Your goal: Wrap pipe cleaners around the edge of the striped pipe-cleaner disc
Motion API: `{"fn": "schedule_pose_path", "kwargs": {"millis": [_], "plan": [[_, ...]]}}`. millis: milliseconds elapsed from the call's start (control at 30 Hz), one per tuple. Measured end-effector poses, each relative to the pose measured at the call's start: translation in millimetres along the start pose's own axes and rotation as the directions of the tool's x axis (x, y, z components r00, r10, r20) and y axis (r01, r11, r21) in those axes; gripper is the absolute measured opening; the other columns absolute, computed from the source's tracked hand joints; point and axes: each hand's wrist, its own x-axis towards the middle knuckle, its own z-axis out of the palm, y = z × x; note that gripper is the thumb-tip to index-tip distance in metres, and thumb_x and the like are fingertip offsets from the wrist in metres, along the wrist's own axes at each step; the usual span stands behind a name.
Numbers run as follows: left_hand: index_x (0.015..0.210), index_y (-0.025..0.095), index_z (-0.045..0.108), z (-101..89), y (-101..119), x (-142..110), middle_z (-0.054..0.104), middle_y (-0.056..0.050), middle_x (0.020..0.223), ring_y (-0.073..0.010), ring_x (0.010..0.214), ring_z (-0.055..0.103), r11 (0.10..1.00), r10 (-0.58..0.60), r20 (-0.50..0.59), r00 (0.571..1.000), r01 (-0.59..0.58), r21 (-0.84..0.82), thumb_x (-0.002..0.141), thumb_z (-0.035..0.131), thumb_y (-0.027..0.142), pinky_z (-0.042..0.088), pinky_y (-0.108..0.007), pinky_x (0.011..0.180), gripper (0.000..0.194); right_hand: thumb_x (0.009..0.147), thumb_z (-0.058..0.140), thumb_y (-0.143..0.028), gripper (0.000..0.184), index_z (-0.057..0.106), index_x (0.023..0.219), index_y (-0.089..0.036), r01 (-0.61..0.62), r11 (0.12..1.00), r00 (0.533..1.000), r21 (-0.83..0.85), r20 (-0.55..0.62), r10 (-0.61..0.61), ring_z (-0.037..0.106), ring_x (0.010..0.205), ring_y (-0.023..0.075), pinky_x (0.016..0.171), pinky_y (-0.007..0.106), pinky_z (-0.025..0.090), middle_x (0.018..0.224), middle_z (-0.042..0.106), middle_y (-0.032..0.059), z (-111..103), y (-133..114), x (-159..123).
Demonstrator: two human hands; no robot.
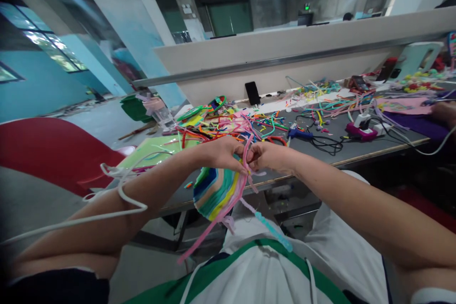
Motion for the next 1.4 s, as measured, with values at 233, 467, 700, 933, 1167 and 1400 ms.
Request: {"fn": "schedule_pose_path", "kwargs": {"millis": [233,467,700,933,1167,1400], "plan": [[0.075,0.011,0.073,-2.5,-7.2,-11.3,0.057,0.002,0.057,-0.0085,0.055,0.048,0.974,0.061,0.0,0.998,-0.059,-0.219,0.067,0.07,0.039,0.033,-0.017,0.052,0.029,0.055,0.069,-0.006,0.026,0.054,0.074,-0.016,-0.043,0.967,0.993,0.252,-0.1,0.07,0.057,0.061,0.007,0.059,0.018,0.044,0.066,0.059,-0.0039,10.0,6.7,-12.3],[0.072,0.011,0.073,-2.1,-6.2,-16.2,0.054,0.002,0.055,-0.0079,0.054,0.044,0.971,0.007,-0.004,1.0,-0.008,-0.238,0.068,0.068,0.042,0.032,-0.018,0.052,0.031,0.064,0.069,-0.019,0.022,0.053,0.079,-0.017,0.149,0.986,0.973,-0.074,-0.167,-0.159,0.049,0.059,0.0077,0.055,0.021,0.038,0.069,0.054,-0.004,17.6,7.0,-7.1],[0.052,0.009,0.063,-3.4,-3.2,-16.0,0.035,0.005,0.047,-0.0052,0.048,0.032,0.973,-0.032,-0.005,0.999,0.03,-0.227,0.066,0.069,0.039,0.023,-0.018,0.045,0.034,0.063,0.07,-0.024,0.021,0.052,0.074,-0.019,0.348,0.86,0.842,-0.373,-0.279,-0.462,0.036,0.053,0.0078,0.048,0.021,0.028,0.06,0.04,-0.0076,28.8,-0.8,8.1],[0.071,0.009,0.071,-2.8,-8.0,-19.5,0.05,0.004,0.054,-0.0071,0.053,0.042,0.951,-0.078,0.028,0.997,0.083,-0.298,0.065,0.07,0.038,0.032,-0.018,0.051,0.029,0.067,0.069,-0.03,0.019,0.055,0.065,-0.017,0.426,0.879,0.866,-0.214,-0.187,-0.465,0.049,0.057,0.01,0.054,0.024,0.039,0.06,0.053,-0.0036,28.5,-3.7,8.7],[0.078,0.01,0.073,-2.2,-13.4,-15.8,0.059,0.002,0.06,-0.0096,0.06,0.05,0.948,-0.017,0.059,0.998,0.034,-0.318,0.067,0.069,0.035,0.037,-0.018,0.056,0.027,0.062,0.076,-0.032,0.025,0.055,0.065,-0.018,0.346,0.925,0.906,-0.158,-0.199,-0.373,0.054,0.049,0.0107,0.049,0.023,0.042,0.052,0.056,-0.004,14.7,-1.8,10.4],[0.077,0.011,0.07,-1.4,-11.9,-12.9,0.062,0.001,0.065,-0.0098,0.063,0.052,0.931,-0.017,0.097,0.995,0.051,-0.36,0.068,0.067,0.029,0.04,-0.018,0.06,0.02,0.062,0.077,-0.038,0.031,0.054,0.063,-0.018,0.355,0.934,0.923,-0.05,-0.142,-0.358,0.062,0.052,0.0147,0.055,0.029,0.051,0.056,0.064,-0.0007,20.2,-2.5,11.3]]}}
